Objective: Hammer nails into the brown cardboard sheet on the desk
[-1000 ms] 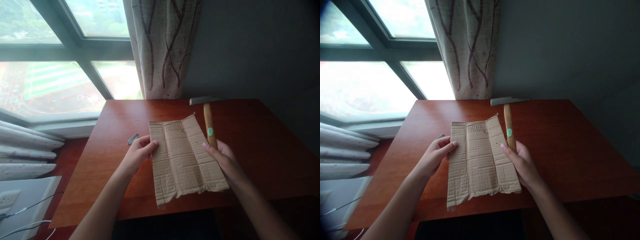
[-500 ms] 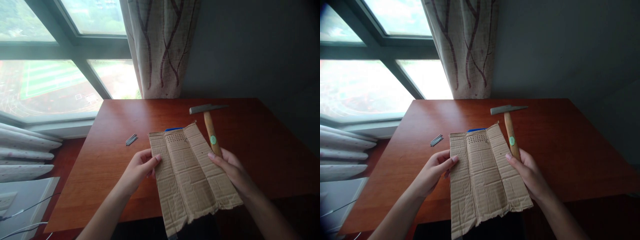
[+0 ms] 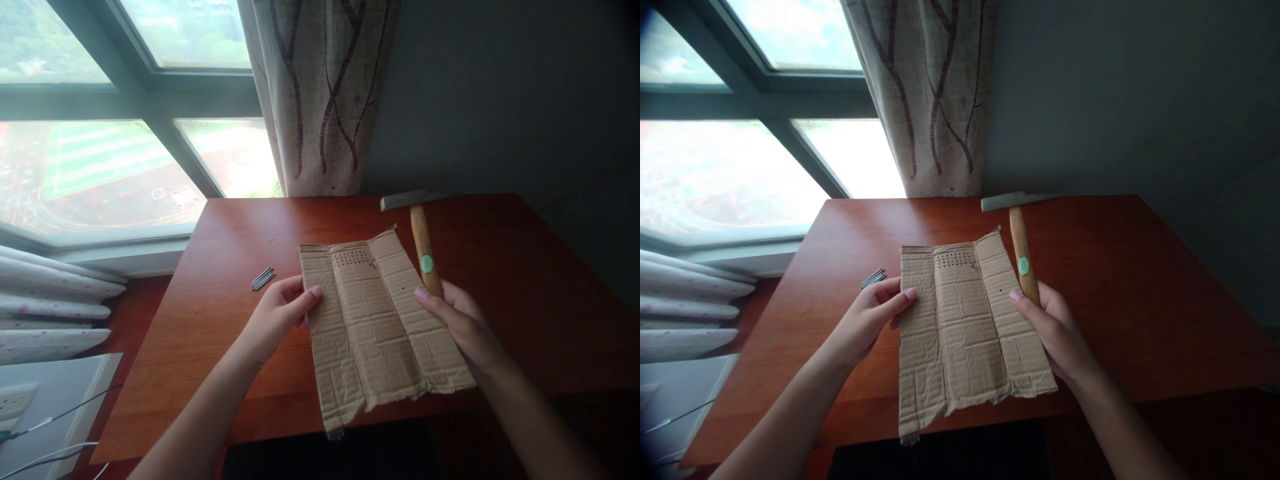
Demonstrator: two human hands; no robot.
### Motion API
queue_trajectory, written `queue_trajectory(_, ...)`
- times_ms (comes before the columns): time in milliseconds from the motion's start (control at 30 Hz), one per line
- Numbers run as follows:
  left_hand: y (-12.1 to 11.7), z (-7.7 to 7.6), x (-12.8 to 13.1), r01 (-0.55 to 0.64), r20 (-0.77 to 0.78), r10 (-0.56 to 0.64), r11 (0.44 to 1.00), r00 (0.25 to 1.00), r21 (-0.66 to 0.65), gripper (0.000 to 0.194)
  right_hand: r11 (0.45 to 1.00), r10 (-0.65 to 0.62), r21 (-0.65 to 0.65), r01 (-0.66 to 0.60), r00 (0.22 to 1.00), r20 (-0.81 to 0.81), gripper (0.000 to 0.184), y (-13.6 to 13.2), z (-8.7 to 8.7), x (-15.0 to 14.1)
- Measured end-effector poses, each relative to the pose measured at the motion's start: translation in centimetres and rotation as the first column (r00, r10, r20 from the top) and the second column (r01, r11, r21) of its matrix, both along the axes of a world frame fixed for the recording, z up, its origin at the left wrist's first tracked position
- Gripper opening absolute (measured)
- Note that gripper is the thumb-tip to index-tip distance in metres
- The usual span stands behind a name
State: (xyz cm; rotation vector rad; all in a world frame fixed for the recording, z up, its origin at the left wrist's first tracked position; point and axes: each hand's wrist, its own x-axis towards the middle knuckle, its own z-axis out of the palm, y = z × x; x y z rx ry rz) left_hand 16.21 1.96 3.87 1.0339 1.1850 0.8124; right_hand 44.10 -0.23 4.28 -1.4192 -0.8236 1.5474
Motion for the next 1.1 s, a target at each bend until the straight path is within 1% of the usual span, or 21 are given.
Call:
queue_trajectory(167,0.7,-0.6,0.2,-0.015,-0.033,0.016,0.999,0.999,0.033,0.040,0.999,0.013,0.044,-0.012,1.000,-0.017,0.030,0.6,-0.3,-0.3)
queue_trajectory(333,0.7,-1.2,0.2,-0.012,-0.062,0.013,1.000,0.998,0.011,0.041,0.999,0.021,0.050,-0.021,1.000,-0.005,0.031,0.5,-1.0,-0.2)
queue_trajectory(467,0.5,-1.0,0.2,-0.015,-0.048,0.016,1.000,0.999,0.015,0.041,0.999,0.008,0.043,-0.009,1.000,0.004,0.032,0.2,-1.1,-0.1)
queue_trajectory(600,0.6,-0.5,0.3,-0.012,-0.024,0.014,0.999,1.000,0.048,0.039,0.998,-0.003,0.065,0.002,1.000,0.015,0.029,0.2,-0.8,-0.2)
queue_trajectory(700,0.7,-0.3,0.4,-0.028,-0.037,0.030,0.997,0.999,0.073,0.038,0.997,0.001,0.079,-0.004,0.999,0.043,0.031,0.4,-0.6,-0.3)
queue_trajectory(800,0.9,-0.3,0.3,-0.041,-0.051,0.045,0.996,0.998,0.074,0.038,0.997,0.004,0.075,-0.007,0.999,0.049,0.034,0.6,-0.8,-0.4)
queue_trajectory(900,1.0,-0.5,0.2,-0.051,-0.046,0.054,0.997,0.997,0.065,0.039,0.997,0.024,0.068,-0.025,1.000,0.013,0.034,0.7,-1.1,-0.5)
queue_trajectory(1000,1.0,-0.7,0.2,-0.039,-0.047,0.042,0.998,0.998,0.056,0.039,0.998,0.029,0.065,-0.027,0.999,-0.016,0.033,0.6,-1.4,-0.5)
queue_trajectory(1100,0.8,-0.6,0.2,-0.024,-0.054,0.026,0.999,0.998,0.048,0.041,0.998,0.015,0.054,-0.015,1.000,0.005,0.035,0.5,-1.4,-0.4)
